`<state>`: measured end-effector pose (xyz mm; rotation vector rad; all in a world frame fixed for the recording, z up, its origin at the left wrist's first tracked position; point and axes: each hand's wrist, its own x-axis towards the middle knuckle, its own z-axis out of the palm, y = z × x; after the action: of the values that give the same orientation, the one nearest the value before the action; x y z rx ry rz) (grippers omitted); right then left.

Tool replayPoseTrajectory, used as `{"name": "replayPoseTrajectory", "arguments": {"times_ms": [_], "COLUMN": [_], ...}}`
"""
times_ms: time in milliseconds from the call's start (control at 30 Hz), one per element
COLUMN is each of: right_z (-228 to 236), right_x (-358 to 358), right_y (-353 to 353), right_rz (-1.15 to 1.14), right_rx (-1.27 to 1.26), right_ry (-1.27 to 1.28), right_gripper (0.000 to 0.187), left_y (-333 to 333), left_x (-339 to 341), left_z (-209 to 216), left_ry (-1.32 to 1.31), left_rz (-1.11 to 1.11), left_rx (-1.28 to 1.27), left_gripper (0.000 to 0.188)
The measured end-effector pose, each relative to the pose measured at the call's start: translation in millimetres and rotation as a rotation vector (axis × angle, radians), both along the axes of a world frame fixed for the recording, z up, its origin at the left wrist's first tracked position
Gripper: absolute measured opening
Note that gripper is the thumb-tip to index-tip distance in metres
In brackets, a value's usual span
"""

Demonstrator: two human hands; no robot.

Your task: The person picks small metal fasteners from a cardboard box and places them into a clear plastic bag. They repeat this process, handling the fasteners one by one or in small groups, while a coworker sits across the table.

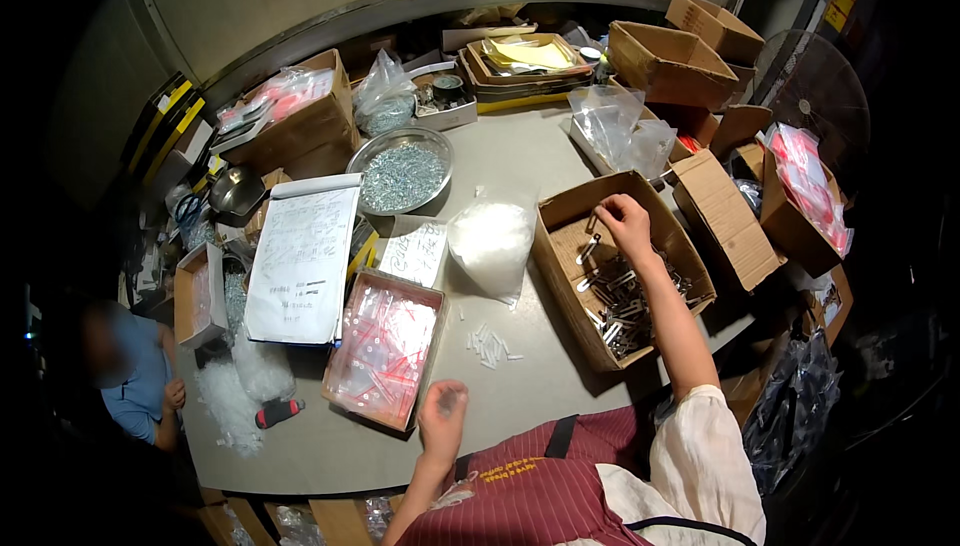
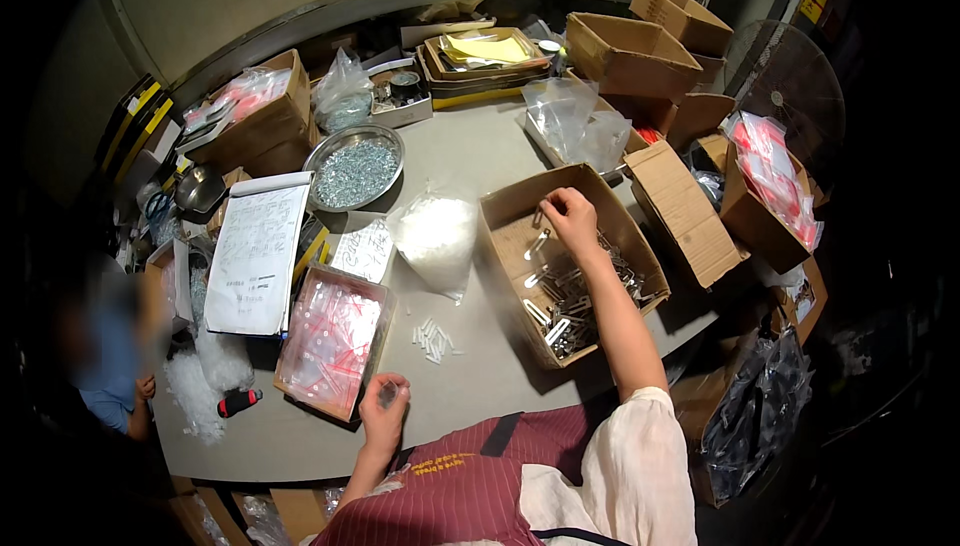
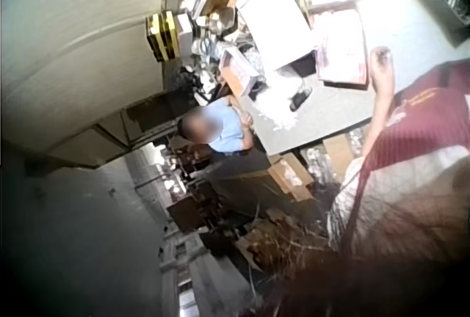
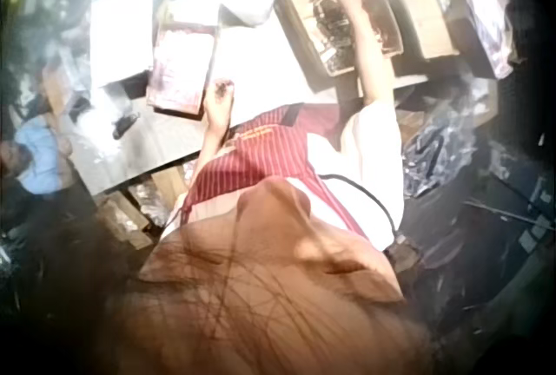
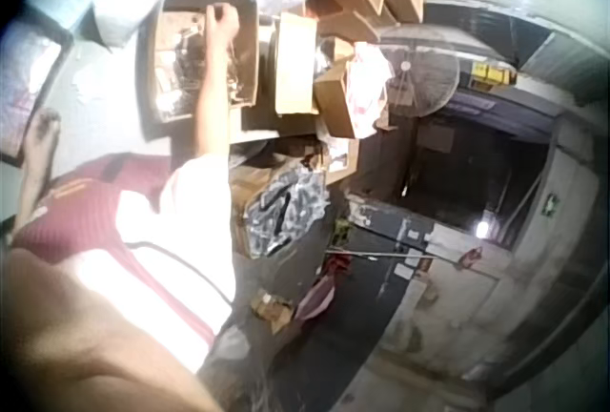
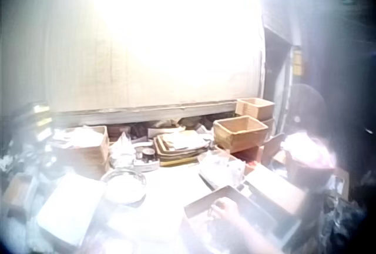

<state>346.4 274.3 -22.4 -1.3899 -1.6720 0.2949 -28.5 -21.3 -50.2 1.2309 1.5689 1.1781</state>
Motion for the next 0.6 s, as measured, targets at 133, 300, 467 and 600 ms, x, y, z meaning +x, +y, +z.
{"name": "replayPoseTrajectory", "arguments": {"times_ms": [133,300,467,600], "right_z": [1.7,-14.6,-36.6,-22.1], "right_x": [-10.3,-22.2,-11.3,6.0], "right_y": [-7.2,-21.5,-26.0,-15.0], "right_rz": [0.098,0.312,0.424,0.071], "right_rx": [0.075,0.257,-0.103,-0.228], "right_ry": [-0.181,-0.779,-0.738,-0.426], "right_gripper": [0.015,0.012,0.019,0.026], "left_y": [-10.8,-11.3,-12.1,-17.1], "left_x": [2.2,2.7,1.4,-2.6], "left_z": [-14.5,-9.5,-2.7,-14.9], "left_ry": [-0.001,-0.011,-0.002,-0.033], "left_rz": [-0.024,-0.001,0.014,0.048], "left_rx": [-0.016,0.003,0.029,0.031], "left_gripper": [0.016,0.017,0.016,0.016]}}
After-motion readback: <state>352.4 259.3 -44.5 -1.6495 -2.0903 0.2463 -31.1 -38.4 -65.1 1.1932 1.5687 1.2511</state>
